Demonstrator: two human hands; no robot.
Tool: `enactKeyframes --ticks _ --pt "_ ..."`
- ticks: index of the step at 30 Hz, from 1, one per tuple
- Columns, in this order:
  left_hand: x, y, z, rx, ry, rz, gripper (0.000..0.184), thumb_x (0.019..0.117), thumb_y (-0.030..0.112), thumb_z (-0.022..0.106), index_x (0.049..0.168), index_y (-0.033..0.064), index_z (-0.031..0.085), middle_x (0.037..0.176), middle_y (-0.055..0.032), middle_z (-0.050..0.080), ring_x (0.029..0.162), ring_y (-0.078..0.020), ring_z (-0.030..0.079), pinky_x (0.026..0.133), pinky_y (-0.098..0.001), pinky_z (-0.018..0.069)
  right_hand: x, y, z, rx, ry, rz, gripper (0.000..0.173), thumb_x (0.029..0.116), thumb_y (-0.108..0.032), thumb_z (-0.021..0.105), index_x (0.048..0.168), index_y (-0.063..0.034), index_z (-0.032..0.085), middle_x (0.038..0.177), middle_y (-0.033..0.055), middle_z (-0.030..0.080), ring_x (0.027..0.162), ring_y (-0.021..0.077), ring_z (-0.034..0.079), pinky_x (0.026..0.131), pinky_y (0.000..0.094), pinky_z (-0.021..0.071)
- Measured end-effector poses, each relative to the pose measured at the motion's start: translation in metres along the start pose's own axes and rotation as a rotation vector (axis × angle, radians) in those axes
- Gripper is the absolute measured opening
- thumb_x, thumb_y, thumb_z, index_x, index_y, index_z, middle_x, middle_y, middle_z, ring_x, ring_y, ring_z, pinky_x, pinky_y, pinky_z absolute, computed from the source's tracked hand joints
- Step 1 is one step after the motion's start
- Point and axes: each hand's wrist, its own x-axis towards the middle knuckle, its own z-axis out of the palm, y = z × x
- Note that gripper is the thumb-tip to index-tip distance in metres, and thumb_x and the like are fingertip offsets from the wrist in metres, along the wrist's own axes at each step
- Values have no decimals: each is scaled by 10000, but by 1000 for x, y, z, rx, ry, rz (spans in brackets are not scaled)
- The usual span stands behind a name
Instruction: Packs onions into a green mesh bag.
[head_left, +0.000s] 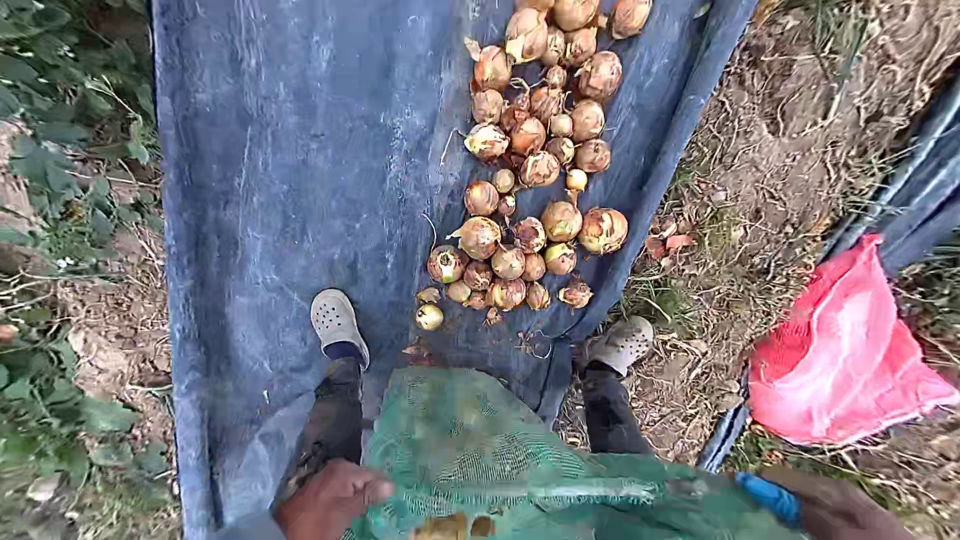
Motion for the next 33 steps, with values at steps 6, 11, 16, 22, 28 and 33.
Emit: enactKeyframes --ticks 6,11,16,22,28,33 --pt "305 -136 8 92 154 -603 508 1094 376 491 1335 -49 627 1392 -299 590 1367 -440 520 1179 -593 356 272 83 51 -341 -166 212 264 1068 -151 550 1154 35 717 1179 296 685 1175 464 627 1027 647 444" --pt "349 -192 32 153 412 -925 463 1053 340 574 1273 -61 647 1336 -315 617 1296 -480 568 1079 -654 441 363 100 133 -343 -183 338 349 1063 -231 549 1151 75 693 1240 341 648 1222 523 593 1004 710 445" --pt "356 -166 -18 471 344 -779 321 978 145 662 1239 -42 671 1261 -344 639 1208 -548 596 973 -731 468 371 102 137 -278 30 343 326 1040 -236 595 1062 65 721 1147 360 669 1136 560 620 916 751 461" --pt "344 -102 -67 717 385 -442 429 1094 341 501 1168 -38 687 1117 -302 704 1051 -523 681 860 -708 518 370 108 87 -298 209 267 309 1026 -221 617 993 64 732 1086 364 685 1086 582 632 881 776 458" --pt "365 -54 -150 939 407 -342 232 1039 150 591 1131 -42 683 1095 -290 706 1050 -523 675 852 -705 508 391 33 34 -445 272 160 293 1004 -237 635 1009 39 734 1099 374 671 1073 592 632 820 784 463" --pt "380 5 -224 813 633 -346 284 1030 176 593 1142 -73 669 1131 -390 649 1104 -622 604 864 -821 433 390 2 -21 -314 509 -22 352 1012 -211 595 946 124 680 1020 423 648 1017 637 618 799 815 443"
